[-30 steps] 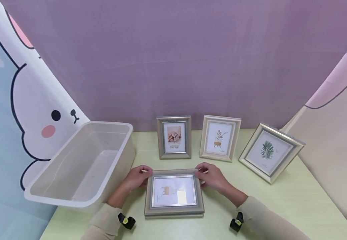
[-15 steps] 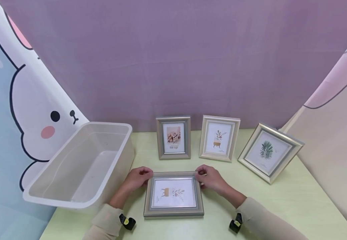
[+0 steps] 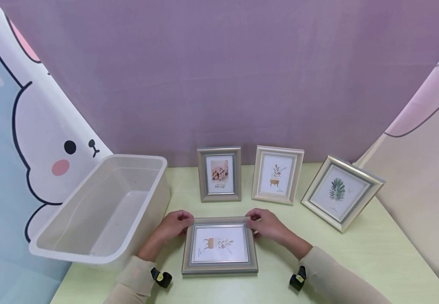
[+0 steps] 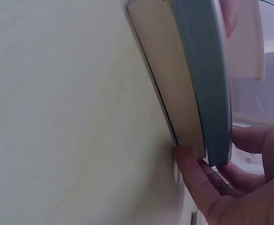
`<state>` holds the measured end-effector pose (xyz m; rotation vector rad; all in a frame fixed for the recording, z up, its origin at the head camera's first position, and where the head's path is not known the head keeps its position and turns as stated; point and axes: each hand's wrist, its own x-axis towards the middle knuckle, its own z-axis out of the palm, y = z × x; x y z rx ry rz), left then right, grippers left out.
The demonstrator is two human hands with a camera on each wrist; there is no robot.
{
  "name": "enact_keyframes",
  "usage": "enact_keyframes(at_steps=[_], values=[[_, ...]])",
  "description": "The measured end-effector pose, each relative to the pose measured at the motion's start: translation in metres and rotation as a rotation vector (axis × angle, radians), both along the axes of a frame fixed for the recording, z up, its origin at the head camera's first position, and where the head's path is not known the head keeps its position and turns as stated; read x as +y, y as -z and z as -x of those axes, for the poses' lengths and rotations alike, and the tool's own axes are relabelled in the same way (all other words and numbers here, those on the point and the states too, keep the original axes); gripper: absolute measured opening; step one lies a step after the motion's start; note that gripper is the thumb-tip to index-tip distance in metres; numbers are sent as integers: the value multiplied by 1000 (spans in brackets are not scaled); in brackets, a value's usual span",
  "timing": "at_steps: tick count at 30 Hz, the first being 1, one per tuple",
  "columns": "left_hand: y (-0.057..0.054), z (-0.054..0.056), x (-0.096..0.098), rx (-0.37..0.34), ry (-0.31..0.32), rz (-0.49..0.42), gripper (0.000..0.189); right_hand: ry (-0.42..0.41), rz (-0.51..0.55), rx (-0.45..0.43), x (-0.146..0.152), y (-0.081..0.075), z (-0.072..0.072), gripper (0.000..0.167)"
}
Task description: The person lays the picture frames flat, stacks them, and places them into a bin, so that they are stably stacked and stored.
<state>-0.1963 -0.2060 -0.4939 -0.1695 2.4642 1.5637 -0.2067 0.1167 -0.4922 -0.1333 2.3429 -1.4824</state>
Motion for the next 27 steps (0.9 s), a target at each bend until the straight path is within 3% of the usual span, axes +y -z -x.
enact_keyframes(at_steps=[4, 10, 16, 21, 27], values=[[-7, 3, -1, 14, 4, 22, 21, -9, -37, 34, 1, -6, 5, 27], [-23, 12, 1, 84, -23, 42, 24, -22, -124, 185, 5, -22, 18, 30], [-50, 22, 11, 124, -55, -35, 25, -46, -144, 275, 3, -50, 34, 26], [-73, 33, 23, 144, -45, -86, 30, -70, -137, 371, -3, -73, 50, 29], [-87, 55, 35, 154, -81, -135, 37, -98, -147, 532, -14, -98, 73, 29]])
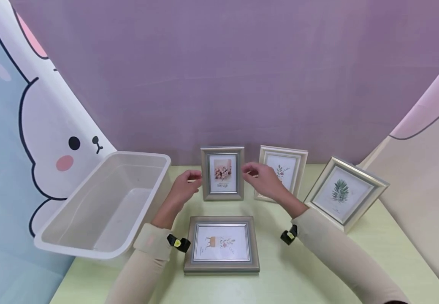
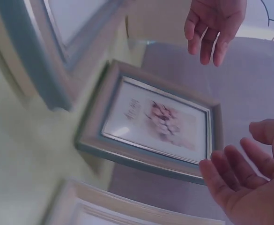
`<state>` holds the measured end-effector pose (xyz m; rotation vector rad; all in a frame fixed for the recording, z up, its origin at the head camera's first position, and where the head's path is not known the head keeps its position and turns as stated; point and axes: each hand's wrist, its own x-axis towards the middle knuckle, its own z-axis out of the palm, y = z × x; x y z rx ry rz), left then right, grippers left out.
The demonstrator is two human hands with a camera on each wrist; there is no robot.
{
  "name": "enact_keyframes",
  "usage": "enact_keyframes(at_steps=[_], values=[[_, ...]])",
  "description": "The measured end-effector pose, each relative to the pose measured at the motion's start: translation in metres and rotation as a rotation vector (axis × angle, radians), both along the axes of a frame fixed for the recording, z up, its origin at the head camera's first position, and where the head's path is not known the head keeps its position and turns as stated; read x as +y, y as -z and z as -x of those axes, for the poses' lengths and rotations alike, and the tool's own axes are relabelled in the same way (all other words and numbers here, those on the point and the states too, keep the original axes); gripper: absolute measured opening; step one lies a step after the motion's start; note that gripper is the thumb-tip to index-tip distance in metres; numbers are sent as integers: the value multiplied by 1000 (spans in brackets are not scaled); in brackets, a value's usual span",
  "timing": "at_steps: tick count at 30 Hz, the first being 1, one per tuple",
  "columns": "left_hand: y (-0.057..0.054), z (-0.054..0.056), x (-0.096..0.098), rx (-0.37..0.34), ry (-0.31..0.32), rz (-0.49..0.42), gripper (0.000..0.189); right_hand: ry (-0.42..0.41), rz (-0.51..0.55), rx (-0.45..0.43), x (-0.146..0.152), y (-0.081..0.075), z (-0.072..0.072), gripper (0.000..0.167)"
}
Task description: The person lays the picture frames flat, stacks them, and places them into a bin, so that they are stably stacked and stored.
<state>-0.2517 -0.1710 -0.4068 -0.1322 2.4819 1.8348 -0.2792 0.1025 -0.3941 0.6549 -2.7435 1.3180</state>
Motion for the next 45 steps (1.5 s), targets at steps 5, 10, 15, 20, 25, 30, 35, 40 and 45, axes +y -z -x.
enact_keyframes(at_steps=[5, 10, 15, 20, 25, 30, 35, 40, 45], values=[[-4, 22, 5, 40, -83, -33, 38, -48, 4, 89, -14, -20, 21, 30], [-4, 40, 13, 29, -138, -46, 39, -31, -49, 182, -24, -33, 38, 28], [8, 57, 12, 22, -198, -50, 43, -9, -175, 278, -37, -40, 57, 27], [29, 66, 14, 51, -251, -60, 39, 3, -307, 319, -47, -41, 74, 29], [53, 67, 19, 32, -262, -79, 34, -3, -390, 277, -54, -31, 83, 32], [62, 66, 19, 36, -272, -92, 33, 3, -419, 218, -59, -24, 82, 34], [63, 68, 19, 39, -281, -73, 34, 12, -408, 225, -61, -24, 82, 32], [64, 66, 20, 37, -287, -25, 28, 39, -377, 223, -61, -22, 83, 31], [65, 64, 20, 33, -271, 2, 25, 69, -361, 240, -61, -18, 83, 29]])
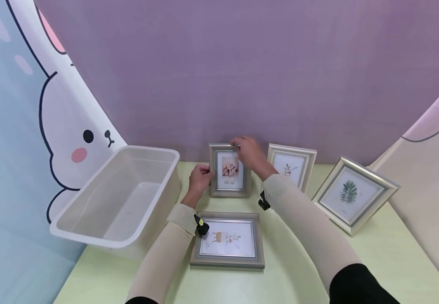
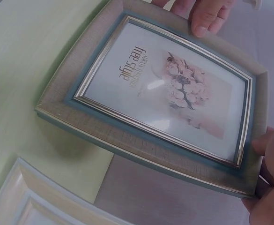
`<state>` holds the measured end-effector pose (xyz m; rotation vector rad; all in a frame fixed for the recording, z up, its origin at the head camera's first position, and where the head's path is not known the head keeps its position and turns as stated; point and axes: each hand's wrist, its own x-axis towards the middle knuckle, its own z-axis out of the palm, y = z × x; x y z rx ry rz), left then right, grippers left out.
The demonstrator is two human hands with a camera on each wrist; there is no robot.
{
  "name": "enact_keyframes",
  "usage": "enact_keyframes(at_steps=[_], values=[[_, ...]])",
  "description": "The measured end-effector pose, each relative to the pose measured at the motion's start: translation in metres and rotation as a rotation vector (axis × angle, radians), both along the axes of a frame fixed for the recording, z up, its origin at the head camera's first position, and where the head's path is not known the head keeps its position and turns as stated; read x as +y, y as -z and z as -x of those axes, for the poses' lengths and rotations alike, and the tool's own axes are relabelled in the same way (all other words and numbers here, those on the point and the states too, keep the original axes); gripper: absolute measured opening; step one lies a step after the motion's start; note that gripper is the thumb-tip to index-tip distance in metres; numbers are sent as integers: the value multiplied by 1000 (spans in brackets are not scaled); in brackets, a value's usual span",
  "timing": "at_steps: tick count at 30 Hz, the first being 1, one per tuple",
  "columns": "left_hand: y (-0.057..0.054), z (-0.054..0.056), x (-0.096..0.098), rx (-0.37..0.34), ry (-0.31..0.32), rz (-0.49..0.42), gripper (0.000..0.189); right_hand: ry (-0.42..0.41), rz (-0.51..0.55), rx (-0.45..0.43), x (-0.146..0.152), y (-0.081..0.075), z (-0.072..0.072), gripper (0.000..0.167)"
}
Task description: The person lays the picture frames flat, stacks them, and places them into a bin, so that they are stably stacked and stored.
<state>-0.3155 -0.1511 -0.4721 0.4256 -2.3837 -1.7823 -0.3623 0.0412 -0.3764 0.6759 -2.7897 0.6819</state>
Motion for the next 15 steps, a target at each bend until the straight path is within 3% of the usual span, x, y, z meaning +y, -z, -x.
enact_keyframes(at_steps=[15], values=[[-2, 3, 5, -19, 28, 34, 22, 12, 9, 21, 6, 1, 1, 26]])
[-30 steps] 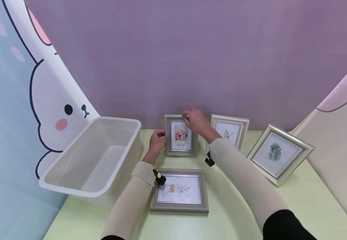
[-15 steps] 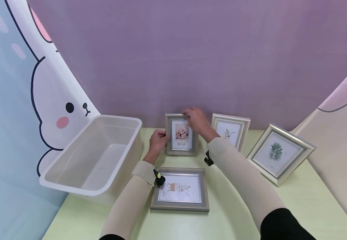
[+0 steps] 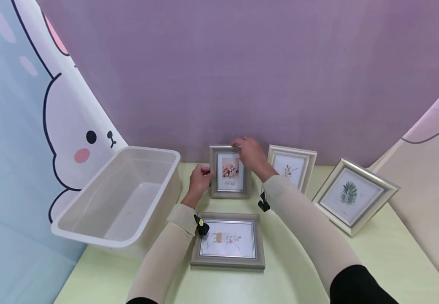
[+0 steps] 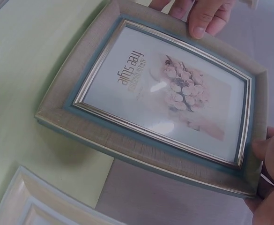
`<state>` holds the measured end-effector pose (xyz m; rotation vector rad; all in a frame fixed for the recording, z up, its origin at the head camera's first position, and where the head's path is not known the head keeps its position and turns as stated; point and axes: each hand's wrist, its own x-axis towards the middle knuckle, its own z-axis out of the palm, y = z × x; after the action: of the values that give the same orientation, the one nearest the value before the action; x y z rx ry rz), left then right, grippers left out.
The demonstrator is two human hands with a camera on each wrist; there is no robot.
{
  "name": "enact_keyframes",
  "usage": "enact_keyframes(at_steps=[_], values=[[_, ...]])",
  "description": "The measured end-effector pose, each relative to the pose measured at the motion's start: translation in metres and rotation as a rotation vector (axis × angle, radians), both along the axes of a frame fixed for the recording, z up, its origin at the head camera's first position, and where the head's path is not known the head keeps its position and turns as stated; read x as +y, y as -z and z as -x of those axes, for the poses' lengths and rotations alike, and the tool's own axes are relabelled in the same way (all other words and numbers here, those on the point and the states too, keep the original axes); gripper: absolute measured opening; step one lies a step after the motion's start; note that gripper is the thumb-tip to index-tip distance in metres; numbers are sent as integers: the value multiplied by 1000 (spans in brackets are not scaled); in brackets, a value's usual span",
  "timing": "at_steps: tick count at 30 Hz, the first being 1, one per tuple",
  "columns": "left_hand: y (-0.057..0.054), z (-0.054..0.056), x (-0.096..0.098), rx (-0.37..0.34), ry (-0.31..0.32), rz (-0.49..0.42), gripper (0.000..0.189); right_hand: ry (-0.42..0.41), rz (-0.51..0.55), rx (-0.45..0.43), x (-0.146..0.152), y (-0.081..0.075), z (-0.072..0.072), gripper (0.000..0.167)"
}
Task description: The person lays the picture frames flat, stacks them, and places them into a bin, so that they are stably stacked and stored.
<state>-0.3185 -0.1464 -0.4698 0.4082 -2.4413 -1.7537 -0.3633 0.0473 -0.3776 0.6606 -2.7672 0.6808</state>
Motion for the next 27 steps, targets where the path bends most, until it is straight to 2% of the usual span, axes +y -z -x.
enact_keyframes(at_steps=[6, 10, 16, 22, 27], values=[[-4, -1, 0, 20, 9, 33, 23, 6, -12, -2, 5, -4, -2, 26], [-10, -3, -2, 51, 20, 49, 24, -14, -19, 41, 8, -10, -5, 26], [-26, -13, -7, 105, 19, 112, 22, -67, -24, 83, 13, -18, -12, 27], [-41, -20, -10, 173, 25, 207, 21, -107, -13, 45, 23, -26, -22, 28], [-56, -26, -9, 205, 51, 231, 19, -145, 17, 33, 34, -31, -30, 32]])
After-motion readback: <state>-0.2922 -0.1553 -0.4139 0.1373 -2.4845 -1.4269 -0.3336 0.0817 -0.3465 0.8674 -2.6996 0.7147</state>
